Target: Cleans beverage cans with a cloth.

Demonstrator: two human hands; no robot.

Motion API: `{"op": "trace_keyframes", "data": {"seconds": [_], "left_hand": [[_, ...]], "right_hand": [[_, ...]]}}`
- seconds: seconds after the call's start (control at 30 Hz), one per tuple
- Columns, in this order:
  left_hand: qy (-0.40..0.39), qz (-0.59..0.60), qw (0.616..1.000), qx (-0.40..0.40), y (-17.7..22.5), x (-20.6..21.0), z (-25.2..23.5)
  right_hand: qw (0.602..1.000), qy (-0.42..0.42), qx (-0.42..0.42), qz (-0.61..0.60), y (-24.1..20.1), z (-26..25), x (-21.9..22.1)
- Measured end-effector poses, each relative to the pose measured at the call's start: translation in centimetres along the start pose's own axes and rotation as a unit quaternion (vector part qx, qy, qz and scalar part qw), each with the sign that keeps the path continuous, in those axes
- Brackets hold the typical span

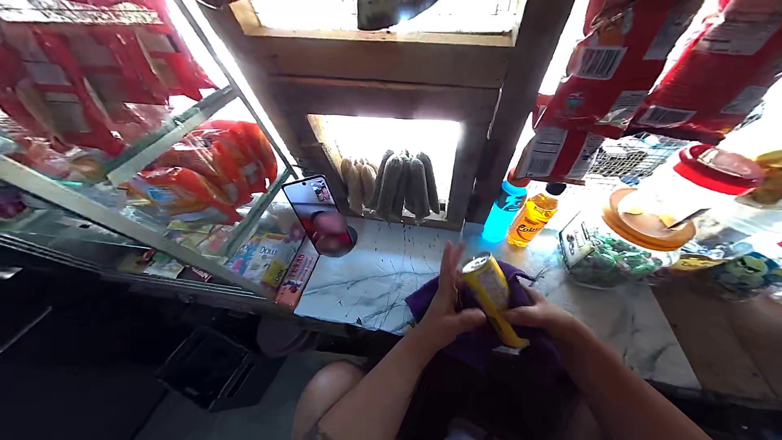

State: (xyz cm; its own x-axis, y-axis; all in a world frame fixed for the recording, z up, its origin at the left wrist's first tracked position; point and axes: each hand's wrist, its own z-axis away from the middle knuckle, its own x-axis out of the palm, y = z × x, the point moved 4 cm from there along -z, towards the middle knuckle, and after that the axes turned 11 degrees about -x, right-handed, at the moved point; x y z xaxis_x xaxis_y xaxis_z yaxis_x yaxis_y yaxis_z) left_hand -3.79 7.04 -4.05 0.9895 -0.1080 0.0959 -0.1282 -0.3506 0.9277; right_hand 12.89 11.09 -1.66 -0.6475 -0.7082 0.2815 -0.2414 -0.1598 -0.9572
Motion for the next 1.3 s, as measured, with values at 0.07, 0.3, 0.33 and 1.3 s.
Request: {"op": "trace_keyframes", "data": {"seconds": [0.07, 0.3, 0.33, 1.3], "left_hand": [[-0.075, 0.107, 0.991, -0.032, 0.4, -0.2, -0.3], [-0.090, 0.184, 0.978, -0.041, 0.8, -0.3, -0.9], [-0.049, 0.182, 0.980, -0.061, 0.7, -0.6, -1.0], [0.035, 0.057, 0.998, 0.004, 0.2, 0.4, 0.3]], "right_hand": [[0.990, -0.136, -0.010, -0.046, 0.7, 0.2, 0.0], [0.980, -0.194, -0.009, -0.045, 1.8, -0.1, 1.1], [0.992, -0.129, 0.008, 0.012, 1.6, -0.2, 1.1], [0.910, -0.014, -0.172, 0.376, 0.7, -0.7, -0.3]]}}
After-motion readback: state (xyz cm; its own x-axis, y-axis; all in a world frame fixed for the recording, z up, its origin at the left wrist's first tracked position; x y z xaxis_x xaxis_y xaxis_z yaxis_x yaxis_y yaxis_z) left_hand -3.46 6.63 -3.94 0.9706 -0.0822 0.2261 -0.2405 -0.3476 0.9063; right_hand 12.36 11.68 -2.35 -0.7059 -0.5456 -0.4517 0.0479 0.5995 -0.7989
